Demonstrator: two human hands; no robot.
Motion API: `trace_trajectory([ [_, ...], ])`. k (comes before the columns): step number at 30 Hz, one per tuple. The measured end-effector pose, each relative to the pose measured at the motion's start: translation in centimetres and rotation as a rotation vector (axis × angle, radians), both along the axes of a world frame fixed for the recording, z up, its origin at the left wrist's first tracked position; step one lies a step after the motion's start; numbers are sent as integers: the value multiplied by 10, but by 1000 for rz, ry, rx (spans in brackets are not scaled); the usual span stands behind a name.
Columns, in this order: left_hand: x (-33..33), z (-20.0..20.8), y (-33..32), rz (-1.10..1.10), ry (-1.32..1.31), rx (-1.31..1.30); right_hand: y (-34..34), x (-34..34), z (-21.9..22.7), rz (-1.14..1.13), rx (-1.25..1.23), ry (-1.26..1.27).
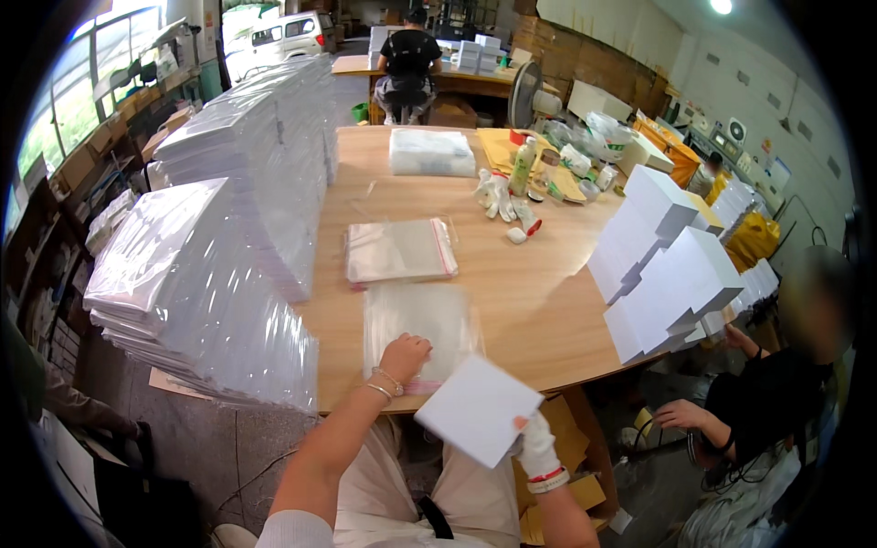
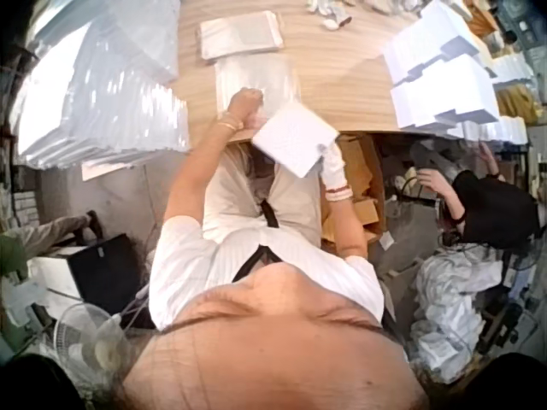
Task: The person places white paper sheets into clear plastic bags at a table, then stacks the filled bags. The person also moves a large stack of wrapped paper sheets on the table.
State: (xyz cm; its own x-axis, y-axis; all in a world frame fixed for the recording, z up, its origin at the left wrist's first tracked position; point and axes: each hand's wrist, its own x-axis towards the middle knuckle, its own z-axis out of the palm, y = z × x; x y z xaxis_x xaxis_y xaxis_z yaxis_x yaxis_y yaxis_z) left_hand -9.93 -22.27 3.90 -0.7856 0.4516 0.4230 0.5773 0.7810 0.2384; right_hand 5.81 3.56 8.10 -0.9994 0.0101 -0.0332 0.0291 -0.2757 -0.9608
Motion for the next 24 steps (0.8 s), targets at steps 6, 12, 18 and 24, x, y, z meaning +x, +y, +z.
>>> trace_trajectory([
  [6, 15, 3, -9, 10, 139, -3, -33, -19, 8, -55, -45, -400],
  [12, 32, 26, -6, 466, -10, 194, -28, -37, 7, -263, -302, -500],
  [18, 26, 18, -11, 216, -762, 691, -28, -49, 9, -237, -279, -478],
  [24, 46, 27, -5, 190, -607, 691, -33, -54, 12, -233, -235, -490],
])
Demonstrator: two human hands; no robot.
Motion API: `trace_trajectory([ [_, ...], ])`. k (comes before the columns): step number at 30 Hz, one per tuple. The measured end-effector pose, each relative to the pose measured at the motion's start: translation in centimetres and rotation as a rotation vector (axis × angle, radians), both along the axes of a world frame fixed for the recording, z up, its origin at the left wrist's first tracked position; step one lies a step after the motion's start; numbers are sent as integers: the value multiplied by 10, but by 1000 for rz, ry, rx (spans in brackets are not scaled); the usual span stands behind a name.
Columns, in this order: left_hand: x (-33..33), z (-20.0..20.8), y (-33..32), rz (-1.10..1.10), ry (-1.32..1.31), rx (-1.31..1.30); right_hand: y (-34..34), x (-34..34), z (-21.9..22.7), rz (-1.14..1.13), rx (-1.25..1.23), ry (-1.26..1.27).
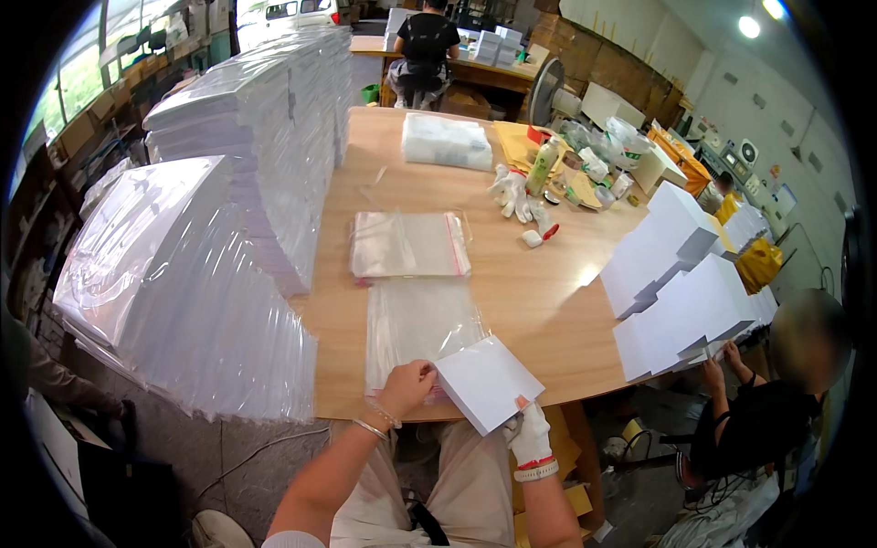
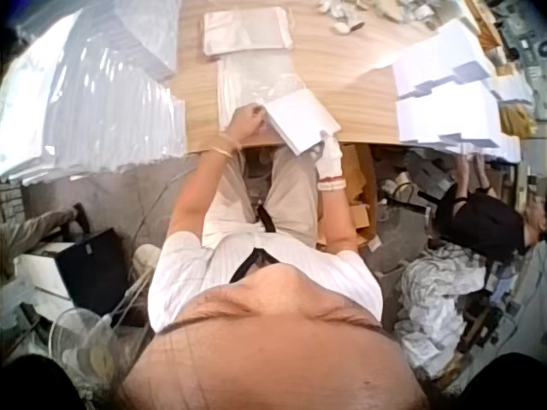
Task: The person places white paper sheets into clear plastic bags at a table, then stacks the filled bags. The person also moves a large stack of wrapped paper sheets on the table.
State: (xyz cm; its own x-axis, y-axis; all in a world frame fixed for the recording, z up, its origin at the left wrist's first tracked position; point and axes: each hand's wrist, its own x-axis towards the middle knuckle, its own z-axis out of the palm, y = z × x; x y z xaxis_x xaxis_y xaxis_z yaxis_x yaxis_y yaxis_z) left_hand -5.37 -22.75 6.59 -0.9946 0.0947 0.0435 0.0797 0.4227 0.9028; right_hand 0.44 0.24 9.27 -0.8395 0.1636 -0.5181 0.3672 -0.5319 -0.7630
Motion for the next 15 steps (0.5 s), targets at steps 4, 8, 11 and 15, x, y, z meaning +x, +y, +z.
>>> trace_trajectory([
  [4, 12, 10, 15, 127, -23, 15, -6, 8, -7, -24, -76, 13],
  [8, 28, 4, 19, 159, -64, 90, -13, 23, -6, -38, -163, 26],
  [11, 47, -3, 29, 126, -15, 145, -13, 35, -6, -50, -191, 22],
  [15, 65, 5, 58, 299, 231, 498, -5, 55, -22, -64, -336, -23],
])
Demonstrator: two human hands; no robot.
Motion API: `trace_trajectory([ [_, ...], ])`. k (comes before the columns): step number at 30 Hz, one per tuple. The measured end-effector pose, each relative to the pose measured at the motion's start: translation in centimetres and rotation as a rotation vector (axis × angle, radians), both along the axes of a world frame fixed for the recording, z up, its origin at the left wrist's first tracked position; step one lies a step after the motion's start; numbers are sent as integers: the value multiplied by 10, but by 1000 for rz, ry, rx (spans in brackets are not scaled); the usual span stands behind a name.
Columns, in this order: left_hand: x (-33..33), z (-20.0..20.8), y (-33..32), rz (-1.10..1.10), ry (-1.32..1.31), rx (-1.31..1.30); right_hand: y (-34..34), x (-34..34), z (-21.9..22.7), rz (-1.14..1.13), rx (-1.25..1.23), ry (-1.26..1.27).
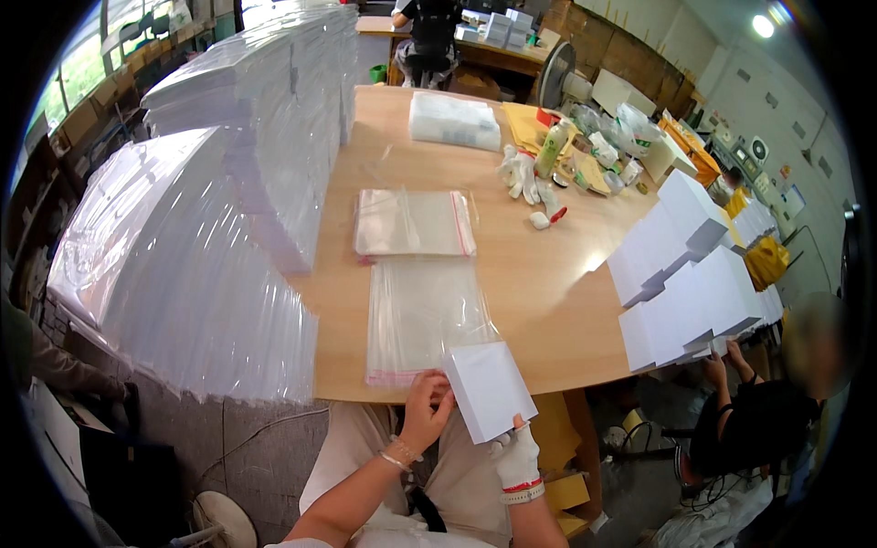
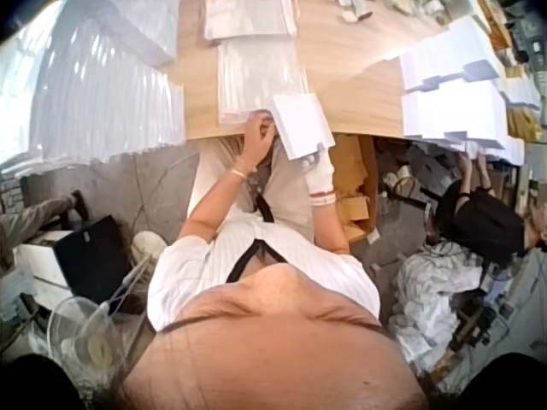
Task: The person places white paper sheets into clear plastic bags at a table, then stacks the filled bags. The person also moves a large stack of wrapped paper sheets on the table.
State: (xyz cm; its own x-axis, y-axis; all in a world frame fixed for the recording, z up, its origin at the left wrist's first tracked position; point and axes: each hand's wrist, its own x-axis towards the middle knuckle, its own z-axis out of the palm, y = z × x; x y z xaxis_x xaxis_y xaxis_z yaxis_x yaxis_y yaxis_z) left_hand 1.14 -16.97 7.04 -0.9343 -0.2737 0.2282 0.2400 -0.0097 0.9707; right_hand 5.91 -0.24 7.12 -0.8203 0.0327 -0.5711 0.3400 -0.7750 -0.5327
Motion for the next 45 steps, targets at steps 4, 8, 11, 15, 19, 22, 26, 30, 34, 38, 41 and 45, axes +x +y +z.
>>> trace_trajectory([
  [4, 20, -21, 16, -63, -169, 91, -16, 17, 24, 17, 49, -68],
  [8, 49, -46, 14, -209, -150, -34, -11, 21, 14, 151, 49, -44],
  [11, 70, -59, 6, -323, -144, -102, -20, 26, 18, 195, 99, 0],
  [15, 83, -74, 11, -357, -25, -169, -37, 38, 19, 116, 177, 181],
  [19, 81, -99, 25, -386, -258, -65, -30, 27, -10, 114, 248, 280],
  [22, 94, -107, 35, -318, -392, 34, -30, 32, -17, 104, 269, 137],
  [26, 90, -105, 26, -372, -339, -141, -29, 35, -15, 107, 263, 89],
  [30, 96, -88, 23, -405, -331, -159, -31, 33, -19, 74, 214, 148],
  [34, 100, -84, 29, -429, -355, -80, -33, 3, -23, 45, 168, 193],
  [38, 92, -82, 23, -430, -418, 88, -40, 5, -3, 16, 58, 233],
  [41, 95, -93, 22, -299, -452, 237, -30, 17, -4, 132, 49, 221],
  [45, 89, -71, -12, -334, -536, 147, -3, 36, 2, 544, 502, 72],
])
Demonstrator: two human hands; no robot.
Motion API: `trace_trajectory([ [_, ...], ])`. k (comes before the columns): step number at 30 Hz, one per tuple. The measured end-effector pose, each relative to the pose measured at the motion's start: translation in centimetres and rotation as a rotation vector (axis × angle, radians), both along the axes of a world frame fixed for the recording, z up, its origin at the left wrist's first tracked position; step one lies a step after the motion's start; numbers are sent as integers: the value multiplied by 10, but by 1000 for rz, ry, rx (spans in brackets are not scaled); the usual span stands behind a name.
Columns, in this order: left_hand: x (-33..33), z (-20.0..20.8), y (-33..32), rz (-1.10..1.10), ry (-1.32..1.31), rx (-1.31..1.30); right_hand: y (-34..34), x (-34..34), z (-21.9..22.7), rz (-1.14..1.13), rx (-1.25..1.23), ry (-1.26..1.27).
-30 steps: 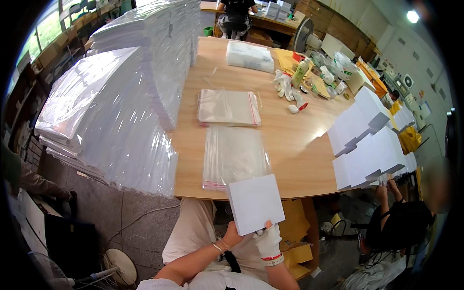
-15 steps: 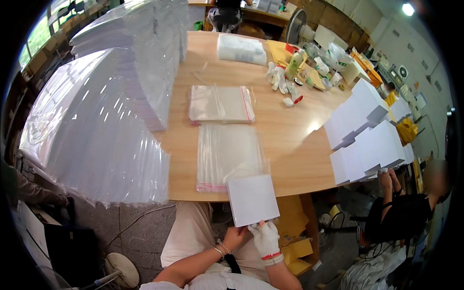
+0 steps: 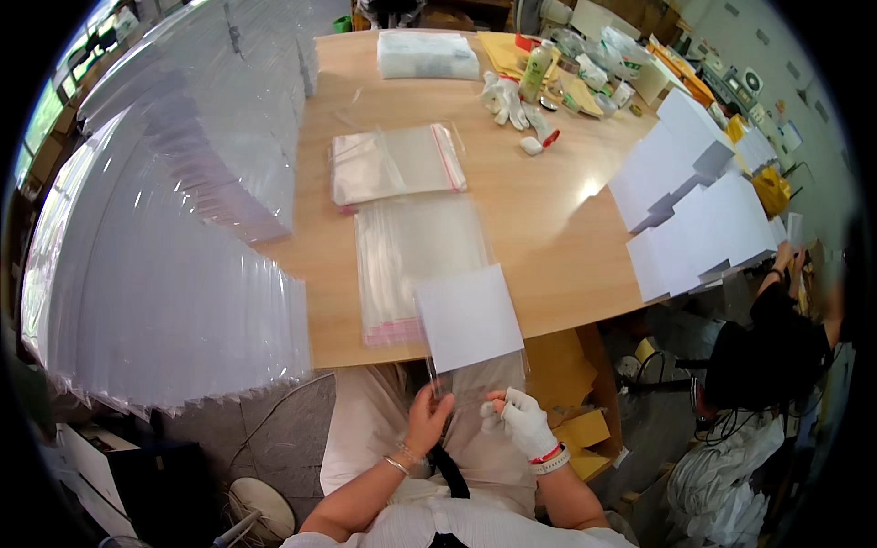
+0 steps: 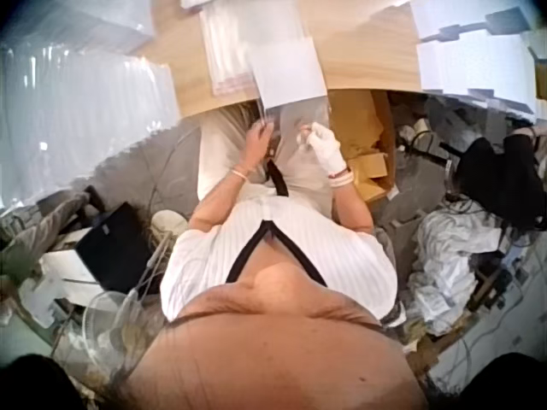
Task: The person places white paper sheets into clear plastic bags at a table, then stacks the filled bags. The person also moves a large stack of wrapped paper sheets on the table.
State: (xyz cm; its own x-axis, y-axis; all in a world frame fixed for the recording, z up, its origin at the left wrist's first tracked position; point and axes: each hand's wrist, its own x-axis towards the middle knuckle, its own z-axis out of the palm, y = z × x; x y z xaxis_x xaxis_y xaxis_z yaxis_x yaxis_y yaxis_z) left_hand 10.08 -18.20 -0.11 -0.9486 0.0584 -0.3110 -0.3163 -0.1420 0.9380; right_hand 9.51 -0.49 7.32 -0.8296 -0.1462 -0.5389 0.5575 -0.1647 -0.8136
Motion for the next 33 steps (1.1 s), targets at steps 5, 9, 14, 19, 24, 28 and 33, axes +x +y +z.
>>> trace_trajectory([
  [5, 3, 7, -16, -85, 31, -58, -20, -12, 23, 267, 818, 807],
  [9, 14, 3, -10, 11, -172, 198, -56, -19, 21, 341, 933, 984],
  [14, 16, -4, -1, 236, -400, 476, -59, -24, 5, 674, 904, 1021],
  [19, 14, 5, -18, 6, -195, 283, 101, -47, 14, -63, 341, 567],
  [24, 13, 24, -28, 0, 309, -451, 213, 4, -77, 946, 1478, 160],
  [28, -21, 42, -33, 31, 1040, -1222, 117, -22, -42, 211, 1213, 689],
  [33, -49, 46, -56, -391, 1275, -1092, 70, -80, 6, 394, 1009, 1672],
])
